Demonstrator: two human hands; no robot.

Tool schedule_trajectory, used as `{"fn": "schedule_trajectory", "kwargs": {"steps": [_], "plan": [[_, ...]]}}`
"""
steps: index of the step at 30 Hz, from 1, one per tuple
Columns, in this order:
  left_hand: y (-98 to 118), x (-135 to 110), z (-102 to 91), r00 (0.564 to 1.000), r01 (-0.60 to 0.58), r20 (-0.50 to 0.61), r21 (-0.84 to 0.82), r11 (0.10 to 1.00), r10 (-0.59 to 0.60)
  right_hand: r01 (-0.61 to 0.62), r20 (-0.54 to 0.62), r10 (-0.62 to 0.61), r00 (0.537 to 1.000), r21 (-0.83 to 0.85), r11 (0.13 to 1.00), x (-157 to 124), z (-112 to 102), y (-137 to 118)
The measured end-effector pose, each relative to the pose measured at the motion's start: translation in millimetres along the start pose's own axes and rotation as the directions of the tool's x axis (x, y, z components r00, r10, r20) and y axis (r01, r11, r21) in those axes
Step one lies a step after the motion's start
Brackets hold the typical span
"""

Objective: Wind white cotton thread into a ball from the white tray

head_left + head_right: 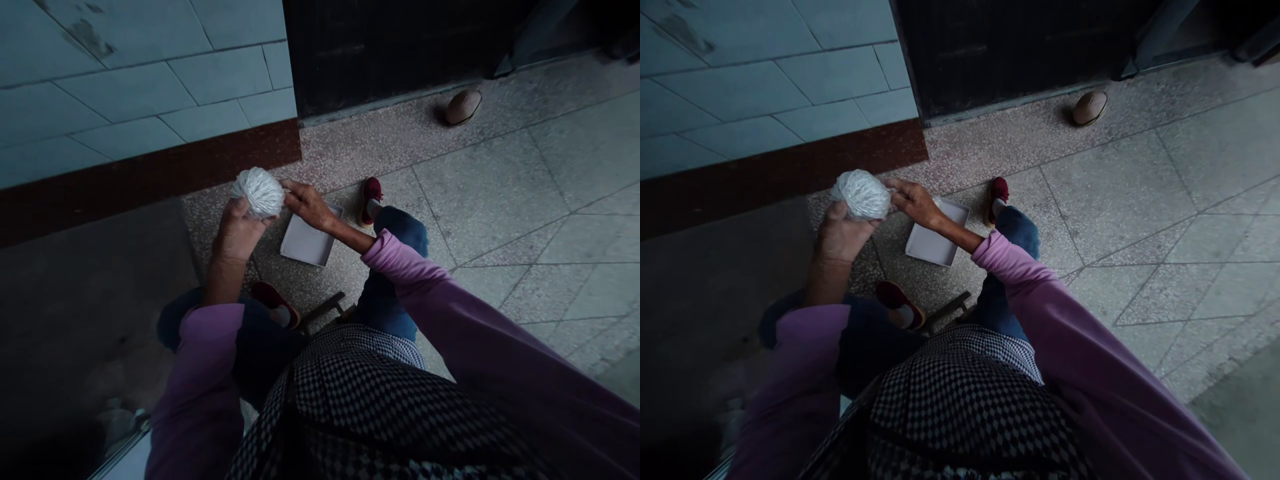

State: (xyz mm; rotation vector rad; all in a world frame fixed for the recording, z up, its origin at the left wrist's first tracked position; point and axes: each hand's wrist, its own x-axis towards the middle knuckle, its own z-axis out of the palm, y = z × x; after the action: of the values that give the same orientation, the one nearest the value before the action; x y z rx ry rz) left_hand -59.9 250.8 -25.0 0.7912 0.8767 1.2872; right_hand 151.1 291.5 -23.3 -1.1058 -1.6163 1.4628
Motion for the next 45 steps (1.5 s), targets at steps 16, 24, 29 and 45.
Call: {"fn": "schedule_trajectory", "kwargs": {"steps": [16, 24, 29, 45], "plan": [[-14, 15, -21.5, 0.969, -0.136, -0.188, 0.141, 0.981, 0.162, 0.185, 0.334, 0.086, 0.939, -0.7, 0.69, -31, 6, -46], [-9, 8, -21.5, 0.997, -0.058, -0.022, 0.492, 0.869, 0.08, 0.228, 0.223, -0.169, 0.96, -0.272, 0.935, -22, -28, -55], [3, -9, -7.9, 0.976, -0.011, 0.198, 0.441, 0.897, -0.085, 0.089, 0.086, -0.077, 0.993, -0.148, 0.985, -14, -43, -62], [18, -3, 2.2, 0.999, 0.015, 0.03, 0.072, 0.997, -0.017, 0.076, 0.189, -0.025, 0.982, -0.269, 0.96, -9, -10, -23]]}}
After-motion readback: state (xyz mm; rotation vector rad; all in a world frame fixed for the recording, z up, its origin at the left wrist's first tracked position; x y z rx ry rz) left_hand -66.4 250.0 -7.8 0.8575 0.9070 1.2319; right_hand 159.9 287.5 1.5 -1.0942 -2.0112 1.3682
